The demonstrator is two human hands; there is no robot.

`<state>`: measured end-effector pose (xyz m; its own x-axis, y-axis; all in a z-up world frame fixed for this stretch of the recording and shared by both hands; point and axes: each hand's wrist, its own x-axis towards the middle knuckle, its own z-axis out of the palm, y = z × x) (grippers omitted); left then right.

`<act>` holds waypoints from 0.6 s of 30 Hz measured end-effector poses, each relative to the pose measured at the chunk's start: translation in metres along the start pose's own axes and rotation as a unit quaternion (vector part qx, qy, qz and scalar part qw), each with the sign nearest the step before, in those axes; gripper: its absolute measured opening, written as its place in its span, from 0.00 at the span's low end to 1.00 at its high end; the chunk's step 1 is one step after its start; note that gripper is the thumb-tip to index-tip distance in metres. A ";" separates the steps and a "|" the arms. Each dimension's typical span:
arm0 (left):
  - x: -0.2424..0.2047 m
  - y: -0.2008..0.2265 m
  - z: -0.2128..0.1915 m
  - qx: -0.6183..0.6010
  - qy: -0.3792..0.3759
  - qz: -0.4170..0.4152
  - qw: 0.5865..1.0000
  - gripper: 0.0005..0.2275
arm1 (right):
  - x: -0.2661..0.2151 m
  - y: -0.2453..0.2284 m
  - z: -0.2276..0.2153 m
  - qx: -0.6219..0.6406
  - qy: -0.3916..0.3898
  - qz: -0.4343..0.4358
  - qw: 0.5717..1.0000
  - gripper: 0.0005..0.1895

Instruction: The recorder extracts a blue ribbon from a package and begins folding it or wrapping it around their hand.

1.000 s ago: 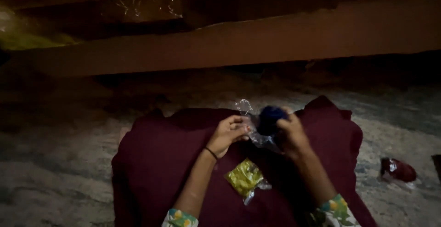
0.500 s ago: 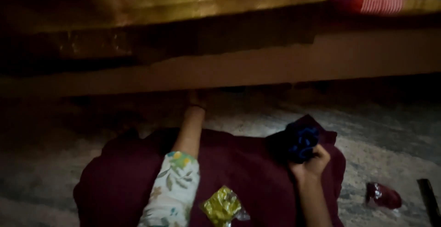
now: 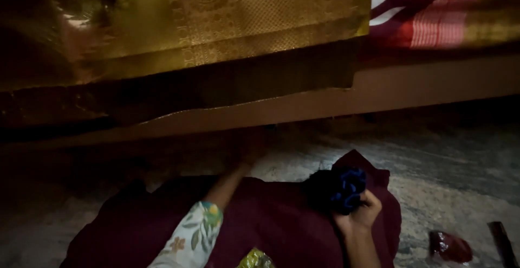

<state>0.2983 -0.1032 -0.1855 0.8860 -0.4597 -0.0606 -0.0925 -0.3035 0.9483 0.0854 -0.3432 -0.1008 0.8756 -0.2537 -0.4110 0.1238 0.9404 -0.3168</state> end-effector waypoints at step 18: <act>0.036 0.035 0.044 0.246 -0.038 -0.009 0.968 0.17 | 0.011 0.004 -0.016 -0.019 -0.066 0.068 0.995 0.08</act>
<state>0.3067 -0.1667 -0.1683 0.8550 -0.5056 -0.1159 -0.2998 -0.6640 0.6850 0.0878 -0.3459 -0.1197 0.9374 -0.0895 -0.3365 -0.0158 0.9544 -0.2981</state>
